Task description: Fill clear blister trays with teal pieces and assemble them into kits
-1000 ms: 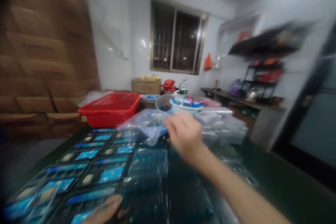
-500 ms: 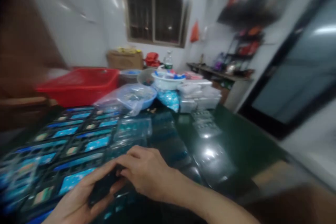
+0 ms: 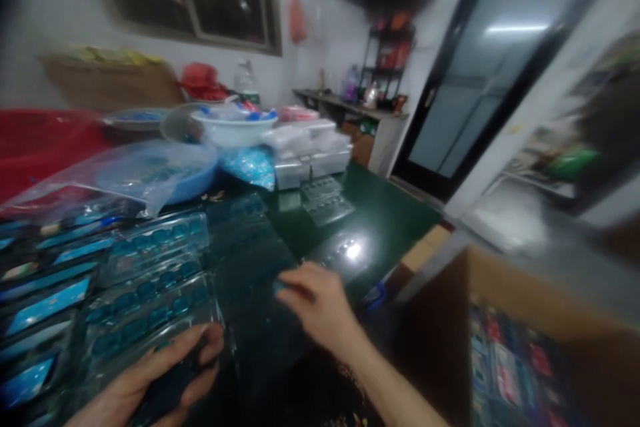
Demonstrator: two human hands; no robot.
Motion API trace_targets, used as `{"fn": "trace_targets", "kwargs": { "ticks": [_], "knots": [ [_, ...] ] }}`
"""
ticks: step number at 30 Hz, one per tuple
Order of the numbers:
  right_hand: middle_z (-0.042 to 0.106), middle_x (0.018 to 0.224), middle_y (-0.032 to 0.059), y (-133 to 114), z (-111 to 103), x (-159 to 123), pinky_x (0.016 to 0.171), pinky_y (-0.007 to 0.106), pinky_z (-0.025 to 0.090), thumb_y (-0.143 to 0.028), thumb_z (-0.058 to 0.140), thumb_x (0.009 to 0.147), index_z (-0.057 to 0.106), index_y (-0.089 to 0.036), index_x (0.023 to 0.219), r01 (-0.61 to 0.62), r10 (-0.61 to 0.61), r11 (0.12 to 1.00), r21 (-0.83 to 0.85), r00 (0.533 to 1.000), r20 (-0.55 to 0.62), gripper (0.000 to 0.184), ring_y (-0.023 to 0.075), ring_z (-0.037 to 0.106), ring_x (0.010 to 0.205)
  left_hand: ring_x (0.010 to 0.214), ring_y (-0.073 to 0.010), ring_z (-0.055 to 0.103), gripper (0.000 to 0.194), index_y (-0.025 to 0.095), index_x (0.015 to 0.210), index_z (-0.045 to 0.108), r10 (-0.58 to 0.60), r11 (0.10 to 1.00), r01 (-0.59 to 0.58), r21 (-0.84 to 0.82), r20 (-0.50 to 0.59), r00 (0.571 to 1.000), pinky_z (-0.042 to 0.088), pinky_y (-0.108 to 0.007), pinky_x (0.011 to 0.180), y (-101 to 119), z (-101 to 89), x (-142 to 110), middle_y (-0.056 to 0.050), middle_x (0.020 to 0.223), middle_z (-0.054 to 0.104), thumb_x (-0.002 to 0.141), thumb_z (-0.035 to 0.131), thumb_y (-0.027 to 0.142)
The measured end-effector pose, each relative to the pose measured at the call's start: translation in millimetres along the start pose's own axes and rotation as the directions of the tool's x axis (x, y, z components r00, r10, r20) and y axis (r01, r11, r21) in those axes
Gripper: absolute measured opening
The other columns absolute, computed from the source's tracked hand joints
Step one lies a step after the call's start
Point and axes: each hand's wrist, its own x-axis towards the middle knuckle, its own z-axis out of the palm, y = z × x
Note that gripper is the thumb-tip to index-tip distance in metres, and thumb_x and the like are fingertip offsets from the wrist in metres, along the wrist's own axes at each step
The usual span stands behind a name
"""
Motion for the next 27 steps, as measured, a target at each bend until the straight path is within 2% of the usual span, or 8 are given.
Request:
{"fn": "trace_targets", "kwargs": {
  "ticks": [2,4,8,13,18,22,24,27],
  "knots": [
    [0.06,0.084,0.0044,26.1,-20.4,9.1,0.063,0.025,0.045,-0.023,0.053,0.082,0.062,-0.019,0.099,-0.094,0.095,0.975,-0.202,0.995,-0.006,0.02,0.0133,0.056,0.071,0.042,-0.0086,0.047,0.019,0.016,0.082,0.062,0.043,0.999,-0.043,-0.003,0.001,0.999,0.03,-0.014,0.027,2.0,-1.7,2.9,-0.002,0.062,0.054,0.066,0.065,0.026],
    [0.059,0.088,0.0059,49.1,-31.5,16.7,0.065,0.025,0.044,-0.02,0.052,0.082,0.062,-0.018,0.1,-0.124,0.162,0.907,-0.402,0.985,0.06,0.021,0.0136,0.056,0.072,0.044,-0.0099,0.049,0.023,0.016,0.087,0.063,0.062,0.998,-0.062,-0.003,-0.004,0.998,0.031,-0.015,0.027,3.5,-5.6,5.7,-0.003,0.065,0.055,0.065,0.065,0.024],
    [0.059,0.084,0.0056,72.4,-28.5,22.0,0.067,0.025,0.041,-0.016,0.052,0.08,0.064,-0.018,0.094,-0.092,0.219,0.839,-0.536,0.96,0.177,0.018,0.0147,0.055,0.074,0.05,-0.0132,0.053,0.035,0.015,0.098,0.061,0.068,0.998,-0.068,-0.013,-0.032,0.997,0.033,-0.017,0.027,6.3,-9.3,8.6,-0.006,0.075,0.059,0.064,0.065,0.02],
    [0.056,0.087,0.0049,69.2,-21.0,21.8,0.064,0.023,0.038,-0.016,0.047,0.083,0.062,-0.018,0.091,-0.037,0.256,0.781,-0.623,0.93,0.265,0.018,0.0134,0.055,0.075,0.051,-0.0144,0.056,0.041,0.017,0.103,0.059,0.014,0.999,-0.018,-0.03,-0.12,0.993,0.031,-0.016,0.026,10.0,-1.4,7.5,-0.007,0.08,0.06,0.062,0.065,0.018],
    [0.055,0.086,0.0045,64.2,-16.9,23.5,0.061,0.021,0.036,-0.016,0.044,0.084,0.06,-0.017,0.082,0.02,0.285,0.716,-0.698,0.904,0.319,0.016,0.0127,0.054,0.073,0.05,-0.0144,0.056,0.035,0.016,0.093,0.059,0.121,0.991,-0.112,0.077,-0.132,0.984,0.022,-0.013,0.025,11.3,12.6,4.8,-0.006,0.076,0.059,0.061,0.069,0.022],
    [0.055,0.084,0.006,63.5,-13.0,23.7,0.061,0.023,0.037,-0.016,0.039,0.086,0.059,-0.016,0.081,0.045,0.297,0.674,-0.738,0.898,0.326,0.021,0.0146,0.053,0.072,0.046,-0.0087,0.049,0.025,0.018,0.086,0.056,0.166,0.982,-0.163,0.097,-0.027,0.986,0.018,-0.012,0.026,7.8,14.4,9.4,-0.002,0.074,0.056,0.067,0.065,0.031],
    [0.055,0.086,0.0082,59.1,-15.1,24.1,0.06,0.026,0.038,-0.018,0.043,0.084,0.059,-0.015,0.093,0.041,0.306,0.655,-0.755,0.899,0.314,0.018,0.0173,0.054,0.072,0.045,-0.0075,0.047,0.025,0.019,0.089,0.056,0.132,0.987,-0.136,0.079,0.061,0.989,0.018,-0.013,0.026,5.1,10.6,15.1,-0.001,0.075,0.054,0.071,0.061,0.035],
    [0.056,0.092,0.0114,40.7,-20.2,23.0,0.059,0.029,0.039,-0.02,0.049,0.081,0.046,-0.013,0.119,-0.003,0.289,0.648,-0.762,0.926,0.242,0.038,0.0203,0.055,0.071,0.047,-0.0083,0.047,0.03,0.017,0.096,0.056,0.096,0.992,-0.105,0.073,0.114,0.989,0.019,-0.014,0.027,1.7,5.1,23.5,-0.004,0.081,0.057,0.074,0.056,0.038]
  ]
}}
